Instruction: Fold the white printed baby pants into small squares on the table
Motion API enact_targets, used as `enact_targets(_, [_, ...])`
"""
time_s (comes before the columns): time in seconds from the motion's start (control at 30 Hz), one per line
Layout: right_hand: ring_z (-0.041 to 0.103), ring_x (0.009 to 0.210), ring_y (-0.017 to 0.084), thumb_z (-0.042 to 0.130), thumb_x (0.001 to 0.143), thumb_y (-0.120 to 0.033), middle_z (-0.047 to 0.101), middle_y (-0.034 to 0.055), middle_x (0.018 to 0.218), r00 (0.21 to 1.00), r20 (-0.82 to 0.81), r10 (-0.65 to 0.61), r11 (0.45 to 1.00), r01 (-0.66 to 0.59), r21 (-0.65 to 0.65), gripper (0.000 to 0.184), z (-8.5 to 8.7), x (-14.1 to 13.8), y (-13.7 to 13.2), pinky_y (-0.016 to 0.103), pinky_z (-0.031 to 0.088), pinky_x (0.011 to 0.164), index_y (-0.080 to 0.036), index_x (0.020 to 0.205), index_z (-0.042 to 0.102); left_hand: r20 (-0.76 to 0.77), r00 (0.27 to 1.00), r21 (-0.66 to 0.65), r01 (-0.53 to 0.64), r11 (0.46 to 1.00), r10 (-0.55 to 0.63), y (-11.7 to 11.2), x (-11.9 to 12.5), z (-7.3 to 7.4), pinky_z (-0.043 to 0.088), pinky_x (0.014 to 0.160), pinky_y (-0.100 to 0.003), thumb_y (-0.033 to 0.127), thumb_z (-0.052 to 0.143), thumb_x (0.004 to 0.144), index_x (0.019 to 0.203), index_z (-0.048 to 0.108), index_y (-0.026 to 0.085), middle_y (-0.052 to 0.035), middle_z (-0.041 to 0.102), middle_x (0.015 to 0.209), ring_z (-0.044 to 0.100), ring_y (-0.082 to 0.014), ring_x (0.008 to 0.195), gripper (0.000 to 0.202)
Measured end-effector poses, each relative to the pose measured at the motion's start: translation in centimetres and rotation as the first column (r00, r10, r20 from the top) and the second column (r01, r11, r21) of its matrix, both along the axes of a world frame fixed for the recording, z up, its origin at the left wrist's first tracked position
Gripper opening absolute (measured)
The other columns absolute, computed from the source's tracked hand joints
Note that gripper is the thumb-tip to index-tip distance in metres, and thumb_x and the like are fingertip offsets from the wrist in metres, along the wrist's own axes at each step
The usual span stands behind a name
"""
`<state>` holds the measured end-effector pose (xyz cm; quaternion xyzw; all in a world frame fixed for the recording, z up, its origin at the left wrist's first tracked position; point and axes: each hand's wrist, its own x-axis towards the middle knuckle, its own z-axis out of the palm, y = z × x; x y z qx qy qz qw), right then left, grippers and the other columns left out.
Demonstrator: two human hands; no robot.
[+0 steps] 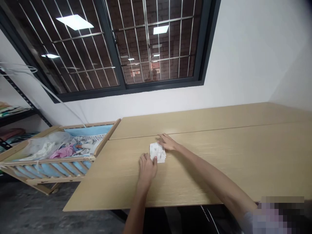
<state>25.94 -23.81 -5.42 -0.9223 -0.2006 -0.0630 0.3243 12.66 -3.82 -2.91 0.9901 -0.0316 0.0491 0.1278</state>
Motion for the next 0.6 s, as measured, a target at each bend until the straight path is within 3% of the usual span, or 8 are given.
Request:
enact_targets(0.07, [0.061,0.112,0.028,0.062,0.091,-0.04,0.064,0.0175,0.125,1.0,-0.005,-0.006,0.997,0.007,0.079,0.048,-0.2,-0.6,-0.4,0.037,0.047,0.097,-0.013,0.131,0.063,-0.041,0.997,0.023,-0.068,0.997,0.069,0.0,1.1,0.6,0.041,0.107,-0.043,0.044,0.035,0.102,0.127,0.056,0.001,-0.0269,0.057,0.131,0.054,-0.0351,0.127,0.054])
enact_targets(0.17, [0.063,0.082,0.019,0.069,0.083,-0.027,0.07,0.0084,0.098,0.997,-0.066,0.041,0.98,-0.027,0.198,0.027,-0.5,-1.5,-0.4,0.028,0.048,0.075,-0.014,0.106,0.071,-0.125,0.988,0.025,-0.086,0.996,0.088,-0.7,2.5,0.9,0.047,0.095,-0.042,0.043,0.043,0.099,0.118,0.06,0.001,-0.0281,0.063,0.122,0.06,-0.0381,0.119,0.049])
enact_targets(0.33, [0.058,0.085,0.015,0.065,0.076,-0.014,0.062,0.0085,0.107,0.996,-0.058,-0.07,0.957,0.084,0.279,0.022,0.6,-3.9,1.5,0.026,0.046,0.076,-0.013,0.098,0.065,-0.15,0.988,-0.005,-0.043,0.999,0.042,-0.8,1.9,2.4,0.048,0.082,-0.035,0.034,0.043,0.099,0.12,0.058,0.01,-0.0206,0.07,0.114,0.068,-0.0305,0.106,0.035])
enact_targets(0.4, [0.056,0.081,0.015,0.066,0.073,-0.013,0.062,0.0059,0.099,0.993,-0.086,-0.086,0.946,0.108,0.305,0.02,1.8,-5.6,3.1,0.026,0.044,0.075,-0.014,0.093,0.063,-0.111,0.993,-0.011,-0.035,0.999,0.033,0.9,-0.3,3.8,0.046,0.079,-0.033,0.034,0.04,0.099,0.121,0.056,0.014,-0.0185,0.071,0.112,0.069,-0.029,0.103,0.033])
enact_targets(0.47, [0.054,0.074,0.014,0.067,0.073,-0.015,0.061,0.002,0.086,0.984,-0.173,-0.033,0.917,0.099,0.387,0.022,3.2,-8.0,5.4,0.025,0.043,0.069,-0.014,0.094,0.061,-0.066,0.997,-0.017,-0.03,0.999,0.029,3.9,-3.8,5.2,0.044,0.075,-0.032,0.035,0.039,0.099,0.117,0.056,0.017,-0.0154,0.072,0.107,0.069,-0.0282,0.1,0.03])
enact_targets(0.5, [0.055,0.073,0.014,0.067,0.073,-0.018,0.062,0.0009,0.083,0.974,-0.224,0.033,0.888,0.074,0.453,0.024,3.9,-9.6,6.9,0.024,0.042,0.068,-0.015,0.096,0.06,-0.045,0.999,-0.02,-0.029,0.999,0.028,5.9,-6.0,5.8,0.043,0.073,-0.031,0.037,0.039,0.099,0.112,0.056,0.019,-0.013,0.072,0.103,0.069,-0.0273,0.097,0.028])
enact_targets(0.6, [0.059,0.075,0.014,0.074,0.071,-0.025,0.064,0.0,0.084,0.876,-0.342,0.34,0.732,-0.018,0.681,0.03,5.5,-15.4,12.3,0.024,0.042,0.068,-0.016,0.096,0.061,-0.016,0.998,-0.043,-0.055,0.998,0.054,13.1,-13.3,6.7,0.04,0.065,-0.028,0.047,0.035,0.097,0.088,0.052,0.025,-0.003,0.068,0.08,0.067,-0.0227,0.077,0.029])
